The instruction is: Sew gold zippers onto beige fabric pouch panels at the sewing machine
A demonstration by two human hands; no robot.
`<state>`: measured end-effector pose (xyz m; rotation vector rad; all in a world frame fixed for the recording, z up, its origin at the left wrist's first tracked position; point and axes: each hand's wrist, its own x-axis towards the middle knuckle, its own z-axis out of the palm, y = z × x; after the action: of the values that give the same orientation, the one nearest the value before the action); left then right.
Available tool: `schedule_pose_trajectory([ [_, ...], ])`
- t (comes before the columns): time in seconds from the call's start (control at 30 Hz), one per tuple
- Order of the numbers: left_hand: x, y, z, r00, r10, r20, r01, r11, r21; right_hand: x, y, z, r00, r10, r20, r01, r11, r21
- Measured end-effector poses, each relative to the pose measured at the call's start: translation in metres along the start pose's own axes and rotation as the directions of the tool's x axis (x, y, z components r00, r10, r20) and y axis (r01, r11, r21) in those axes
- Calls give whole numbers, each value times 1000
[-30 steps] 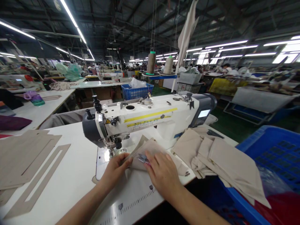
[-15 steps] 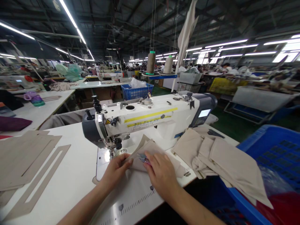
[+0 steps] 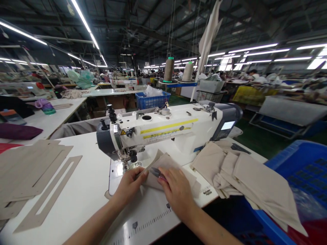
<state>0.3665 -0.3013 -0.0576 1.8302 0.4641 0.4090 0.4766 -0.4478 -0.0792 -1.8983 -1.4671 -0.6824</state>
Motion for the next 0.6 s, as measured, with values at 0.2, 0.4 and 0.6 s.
schedule_pose_trajectory([
  [0.2, -3, 0, 3, 999, -11, -38, 12, 999, 36, 2, -9, -14, 984, -161, -70, 165, 985, 57],
  [0.4, -4, -1, 4, 1000, 23, 4, -23, 1000, 6, 8, -2, -18, 991, 136, -10, -131, 968, 213],
  [0.6, -3, -3, 3, 992, 108, 61, -105, 993, -49, 21, -20, -2, 998, -9, -61, 18, 990, 143],
])
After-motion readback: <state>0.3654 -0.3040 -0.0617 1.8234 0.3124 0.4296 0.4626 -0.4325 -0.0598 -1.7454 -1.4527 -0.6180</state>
